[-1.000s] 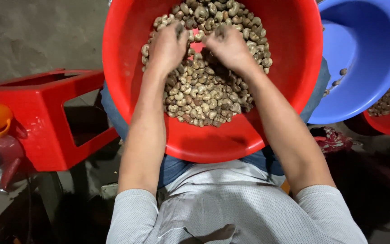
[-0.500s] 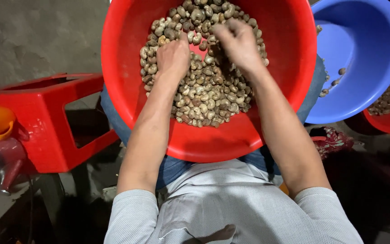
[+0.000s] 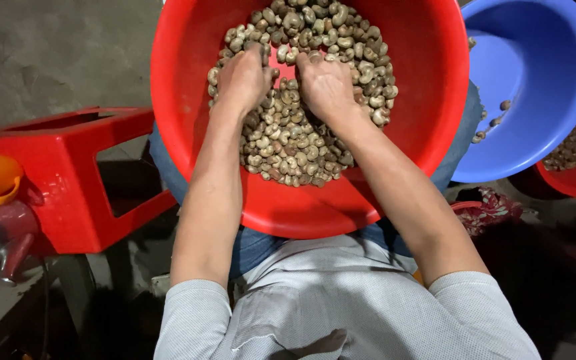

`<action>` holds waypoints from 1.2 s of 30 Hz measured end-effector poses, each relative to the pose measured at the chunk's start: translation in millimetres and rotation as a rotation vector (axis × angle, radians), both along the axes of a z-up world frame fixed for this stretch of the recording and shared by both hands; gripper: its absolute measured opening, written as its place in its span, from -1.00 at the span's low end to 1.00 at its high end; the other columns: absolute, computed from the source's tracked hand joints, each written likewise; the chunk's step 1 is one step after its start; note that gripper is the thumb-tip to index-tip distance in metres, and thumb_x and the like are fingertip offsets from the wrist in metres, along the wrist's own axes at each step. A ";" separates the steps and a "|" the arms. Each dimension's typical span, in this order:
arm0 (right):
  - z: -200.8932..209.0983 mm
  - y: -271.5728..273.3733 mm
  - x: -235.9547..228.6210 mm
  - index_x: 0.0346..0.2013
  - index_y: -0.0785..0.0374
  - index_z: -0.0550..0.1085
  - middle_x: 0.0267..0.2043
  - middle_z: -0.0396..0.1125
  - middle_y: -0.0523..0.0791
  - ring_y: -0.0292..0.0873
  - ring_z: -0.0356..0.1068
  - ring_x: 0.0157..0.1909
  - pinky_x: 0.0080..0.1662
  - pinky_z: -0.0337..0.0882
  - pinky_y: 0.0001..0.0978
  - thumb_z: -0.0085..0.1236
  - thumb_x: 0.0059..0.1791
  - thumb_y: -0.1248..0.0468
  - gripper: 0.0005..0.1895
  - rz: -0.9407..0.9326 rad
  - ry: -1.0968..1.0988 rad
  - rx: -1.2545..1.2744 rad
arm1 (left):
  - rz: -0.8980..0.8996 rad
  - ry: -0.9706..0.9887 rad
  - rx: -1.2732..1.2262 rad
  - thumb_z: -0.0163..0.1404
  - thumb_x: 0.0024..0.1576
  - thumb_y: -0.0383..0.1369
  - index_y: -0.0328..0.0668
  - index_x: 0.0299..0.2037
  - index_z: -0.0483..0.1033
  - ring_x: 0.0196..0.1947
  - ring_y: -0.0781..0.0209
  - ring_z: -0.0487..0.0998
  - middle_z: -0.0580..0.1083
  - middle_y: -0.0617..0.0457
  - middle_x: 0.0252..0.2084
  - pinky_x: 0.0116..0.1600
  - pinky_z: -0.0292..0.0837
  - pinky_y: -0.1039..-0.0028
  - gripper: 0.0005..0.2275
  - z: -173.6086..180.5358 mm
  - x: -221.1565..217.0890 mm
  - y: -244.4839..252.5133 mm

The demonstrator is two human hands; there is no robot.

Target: Manually sorting cashew nuts by sifting through a large bowl and removing defective nuts.

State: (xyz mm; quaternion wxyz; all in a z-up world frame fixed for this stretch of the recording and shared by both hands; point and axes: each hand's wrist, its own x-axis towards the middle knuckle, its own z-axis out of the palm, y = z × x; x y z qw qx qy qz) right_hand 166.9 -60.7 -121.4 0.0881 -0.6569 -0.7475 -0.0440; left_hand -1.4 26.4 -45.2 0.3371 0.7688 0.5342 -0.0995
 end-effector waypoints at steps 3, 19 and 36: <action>-4.5 0.6 5.3 -0.22 0.28 0.49 -0.76 0.08 -0.33 -0.31 -0.02 -0.79 -0.75 0.03 -0.50 -0.11 0.01 0.46 -0.81 0.013 -0.021 -0.098 | -0.046 0.105 -0.023 -0.01 0.27 -0.33 -0.19 0.40 0.22 -0.28 0.14 0.53 0.50 0.00 -0.26 0.04 0.56 0.17 -0.52 6.9 11.0 -7.9; 110.2 1.2 32.1 -0.29 0.22 0.45 -0.33 0.39 -0.09 -0.35 0.23 -0.57 -0.61 0.03 -0.59 0.04 0.02 -0.01 -0.67 -0.248 2.135 -0.263 | -0.064 0.116 -0.015 -0.05 0.26 -0.48 -0.42 0.13 0.37 -0.62 0.29 0.35 0.27 0.15 -0.56 -0.26 0.58 0.42 -0.74 4.2 13.0 -3.9; 49.5 8.2 -30.2 0.03 0.20 0.43 -0.70 0.25 -0.16 -0.23 0.11 -0.66 -0.24 0.45 -0.30 -0.07 0.19 0.31 -0.84 0.107 -0.119 -0.612 | 0.528 -1.193 -0.442 0.17 0.15 -0.19 -0.17 -0.23 0.51 -0.62 0.44 0.49 0.50 0.14 -0.49 -0.64 0.26 0.74 -0.77 51.6 -20.4 8.7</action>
